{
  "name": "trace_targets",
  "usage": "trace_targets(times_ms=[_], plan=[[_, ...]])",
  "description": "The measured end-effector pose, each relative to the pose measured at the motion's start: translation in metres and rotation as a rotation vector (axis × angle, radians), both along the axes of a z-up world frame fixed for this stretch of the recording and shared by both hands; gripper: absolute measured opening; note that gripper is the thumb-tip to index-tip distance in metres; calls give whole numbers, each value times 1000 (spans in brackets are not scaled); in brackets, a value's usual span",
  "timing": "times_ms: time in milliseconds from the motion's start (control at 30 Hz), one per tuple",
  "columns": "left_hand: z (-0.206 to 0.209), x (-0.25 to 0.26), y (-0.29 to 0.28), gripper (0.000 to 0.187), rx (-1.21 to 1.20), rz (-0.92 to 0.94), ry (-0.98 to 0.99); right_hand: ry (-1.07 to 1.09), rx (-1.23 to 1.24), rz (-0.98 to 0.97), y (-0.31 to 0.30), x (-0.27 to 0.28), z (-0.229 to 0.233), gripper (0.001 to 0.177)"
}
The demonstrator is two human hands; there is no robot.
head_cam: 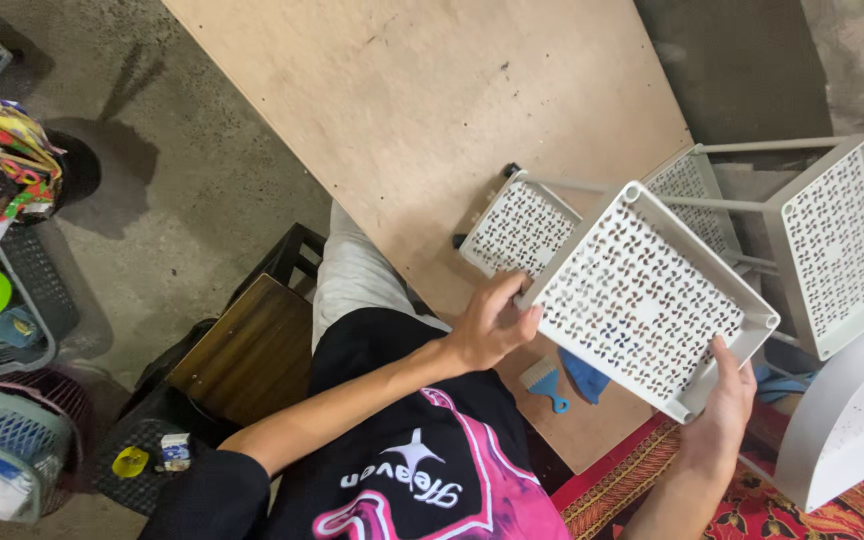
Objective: The person cleans white plastic shelf components with a blue cloth and a small brush, then inserts white rods into the holes of the perforated trays to assemble a two-tier rolling cart. The person wipes the assembled frame and places the trays onto the rods.
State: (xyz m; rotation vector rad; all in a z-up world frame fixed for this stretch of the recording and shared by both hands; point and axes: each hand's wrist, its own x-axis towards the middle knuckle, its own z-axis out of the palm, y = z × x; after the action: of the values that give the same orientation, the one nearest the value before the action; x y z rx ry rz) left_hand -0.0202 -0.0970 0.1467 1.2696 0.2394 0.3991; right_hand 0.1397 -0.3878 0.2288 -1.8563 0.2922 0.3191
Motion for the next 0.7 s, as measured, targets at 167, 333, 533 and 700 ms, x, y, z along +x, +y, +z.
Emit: trace_targets(times_ms=[167, 333, 533, 700], plan=[[0, 8, 6, 26, 47, 43, -25, -46, -45, 44, -9, 7, -2, 36], [-4, 52, 24, 21, 45, 176, -74, -66, -94, 10, -17, 8, -7, 37], [-8, 111, 46, 53, 309, 56, -193, -68, -146, 28, -17, 10, -5, 37], [-17, 126, 44, 33, 336, -2, -131, -28, -230, -49, -10, 6, 0, 36]])
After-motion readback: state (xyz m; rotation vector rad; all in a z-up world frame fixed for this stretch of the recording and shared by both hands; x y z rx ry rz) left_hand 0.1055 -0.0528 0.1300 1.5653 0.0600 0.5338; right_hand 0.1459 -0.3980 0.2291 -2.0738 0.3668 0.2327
